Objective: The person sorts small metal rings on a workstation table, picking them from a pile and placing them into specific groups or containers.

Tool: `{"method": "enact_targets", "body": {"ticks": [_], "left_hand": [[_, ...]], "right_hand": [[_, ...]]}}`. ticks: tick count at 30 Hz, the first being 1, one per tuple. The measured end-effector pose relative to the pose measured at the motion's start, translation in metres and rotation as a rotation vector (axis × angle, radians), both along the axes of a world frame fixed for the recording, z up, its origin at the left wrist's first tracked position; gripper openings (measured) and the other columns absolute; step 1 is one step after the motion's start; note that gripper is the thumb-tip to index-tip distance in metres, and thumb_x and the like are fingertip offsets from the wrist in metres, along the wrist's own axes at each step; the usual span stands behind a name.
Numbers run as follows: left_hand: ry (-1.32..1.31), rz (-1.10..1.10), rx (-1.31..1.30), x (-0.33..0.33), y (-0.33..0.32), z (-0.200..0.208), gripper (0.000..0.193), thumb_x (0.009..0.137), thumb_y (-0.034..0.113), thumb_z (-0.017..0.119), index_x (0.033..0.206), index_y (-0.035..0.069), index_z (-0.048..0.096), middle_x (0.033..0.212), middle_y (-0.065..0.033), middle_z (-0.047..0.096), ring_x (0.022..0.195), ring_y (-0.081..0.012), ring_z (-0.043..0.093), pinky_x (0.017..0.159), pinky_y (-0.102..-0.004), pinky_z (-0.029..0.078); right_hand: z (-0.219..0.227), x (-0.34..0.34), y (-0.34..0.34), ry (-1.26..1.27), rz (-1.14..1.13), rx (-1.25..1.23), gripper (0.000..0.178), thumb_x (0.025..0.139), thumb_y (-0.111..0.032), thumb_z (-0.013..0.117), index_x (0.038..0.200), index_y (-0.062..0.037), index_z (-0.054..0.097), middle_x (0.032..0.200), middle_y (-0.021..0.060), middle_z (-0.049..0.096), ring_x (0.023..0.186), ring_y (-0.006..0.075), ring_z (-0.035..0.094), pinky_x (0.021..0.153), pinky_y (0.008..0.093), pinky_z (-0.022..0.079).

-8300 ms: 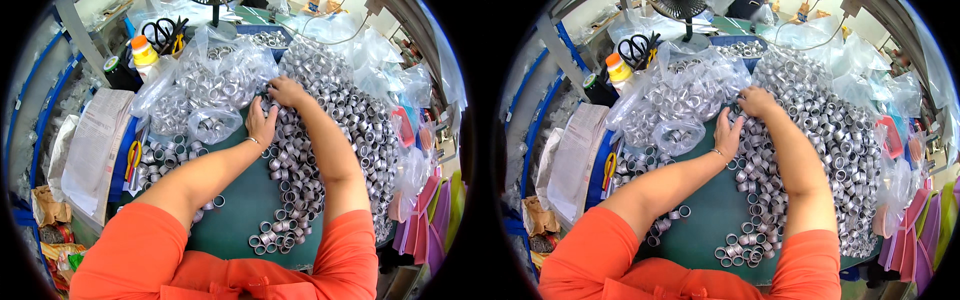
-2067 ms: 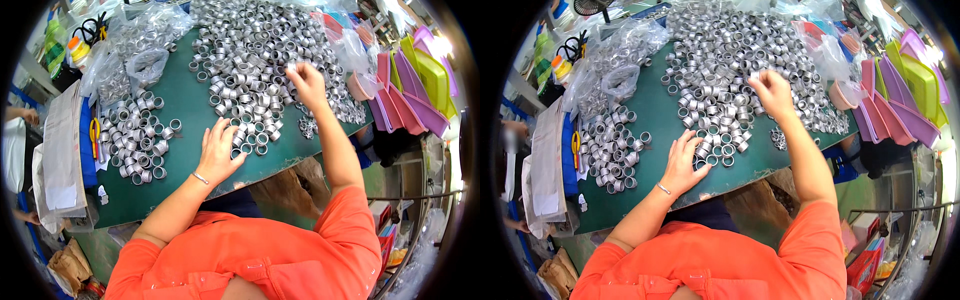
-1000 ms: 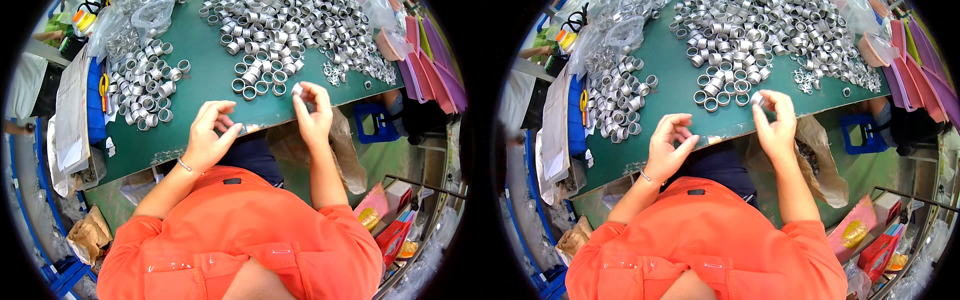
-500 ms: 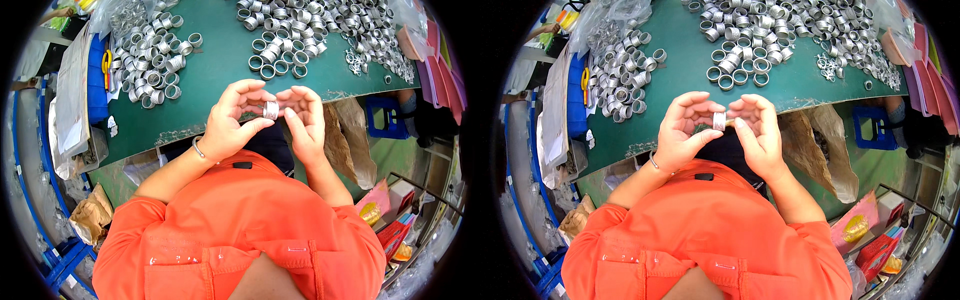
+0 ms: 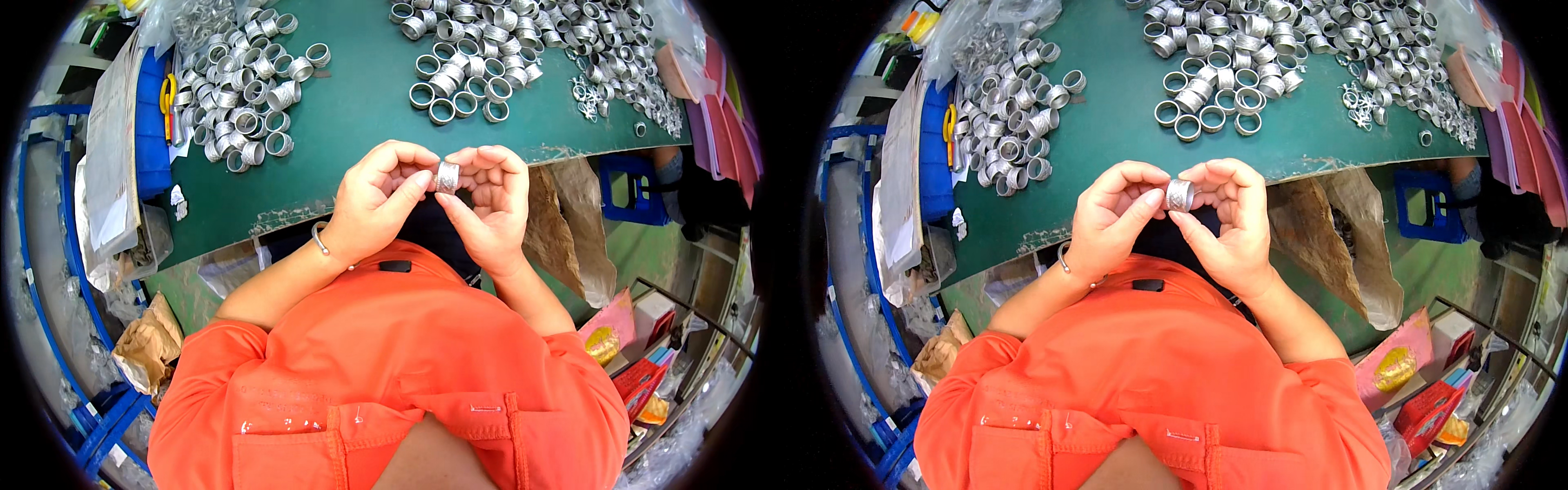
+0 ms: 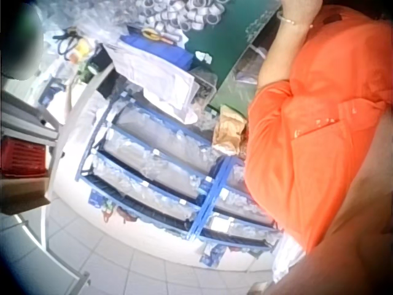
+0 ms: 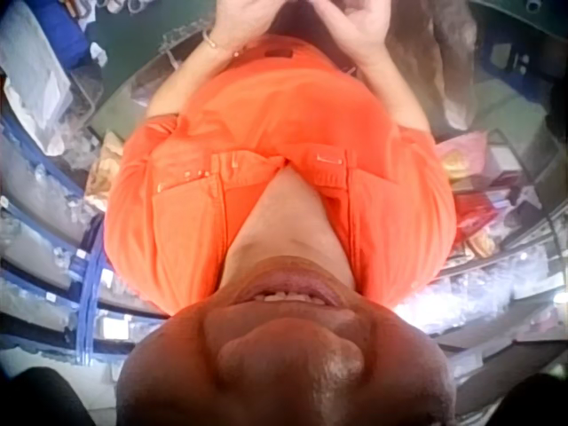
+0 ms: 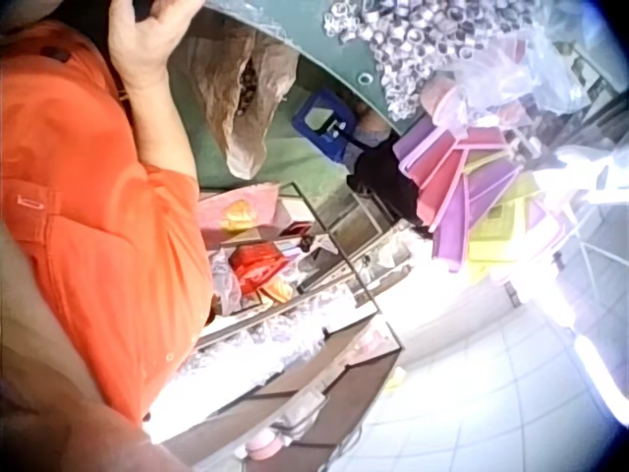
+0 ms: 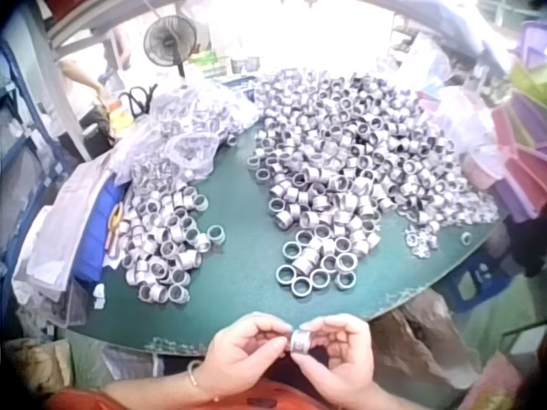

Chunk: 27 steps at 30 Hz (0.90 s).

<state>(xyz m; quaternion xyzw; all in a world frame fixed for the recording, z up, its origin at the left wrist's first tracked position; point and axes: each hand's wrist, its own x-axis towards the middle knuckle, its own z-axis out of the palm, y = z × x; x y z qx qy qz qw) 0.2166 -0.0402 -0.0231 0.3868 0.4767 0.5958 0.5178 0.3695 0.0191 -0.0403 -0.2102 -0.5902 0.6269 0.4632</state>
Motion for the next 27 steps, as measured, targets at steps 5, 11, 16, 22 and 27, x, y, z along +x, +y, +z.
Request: {"method": "enact_targets", "body": {"ticks": [5, 11, 16, 22, 27], "left_hand": [[0.016, -0.025, -0.019, 0.0, 0.001, -0.001, 0.016, 0.09, 0.003, 0.06, 0.105, -0.002, 0.058, 0.102, -0.0061, 0.057, 0.088, -0.0107, 0.061, 0.077, -0.0236, 0.052], [0.372, -0.06, 0.032, -0.002, 0.001, 0.003, 0.015, 0.084, -0.001, 0.065, 0.097, 0.0, 0.06, 0.103, -0.0075, 0.057, 0.083, -0.0101, 0.06, 0.071, -0.0223, 0.051], [0.482, 0.028, 0.045, -0.007, 0.0, -0.006, 0.007, 0.084, 0.001, 0.065, 0.09, 0.001, 0.062, 0.096, -0.0062, 0.058, 0.075, -0.0096, 0.058, 0.063, -0.022, 0.049], [0.599, 0.004, 0.179, -0.005, 0.009, -0.009, 0.005, 0.083, 0.003, 0.062, 0.087, 0.003, 0.06, 0.09, -0.0053, 0.057, 0.069, -0.0125, 0.055, 0.059, -0.0247, 0.047], [0.567, 0.011, 0.096, -0.004, 0.004, -0.01, 0.008, 0.085, 0.005, 0.062, 0.092, 0.002, 0.06, 0.093, -0.0058, 0.057, 0.071, -0.0129, 0.055, 0.064, -0.0256, 0.047]], "right_hand": [[-0.001, 0.0, -0.004, 0.086, 0.007, -0.148, 0.052, 0.076, 0.012, 0.065, 0.12, -0.0014, 0.041, 0.112, 0.0158, 0.055, 0.096, 0.0196, 0.06, 0.08, 0.0303, 0.051], [0.008, 0.048, 0.008, -0.455, -0.363, 0.561, 0.029, 0.077, 0.007, 0.066, 0.104, -0.0011, 0.057, 0.109, 0.0099, 0.054, 0.091, 0.0203, 0.056, 0.079, 0.0305, 0.048], [-0.055, 0.171, 0.042, -0.754, -0.81, 0.204, 0.019, 0.085, -0.002, 0.059, 0.104, -0.0003, 0.057, 0.103, 0.0099, 0.053, 0.089, 0.0219, 0.054, 0.079, 0.0292, 0.046], [-0.085, 0.204, 0.036, -1.047, -0.81, 0.437, 0.019, 0.086, -0.003, 0.056, 0.104, 0.0029, 0.056, 0.102, 0.0153, 0.055, 0.092, 0.0291, 0.055, 0.08, 0.0369, 0.045], [-0.012, 0.089, 0.05, -0.696, -0.549, 0.645, 0.02, 0.084, 0.002, 0.056, 0.104, 0.0048, 0.055, 0.105, 0.0195, 0.053, 0.096, 0.0338, 0.054, 0.087, 0.0399, 0.043]]}}
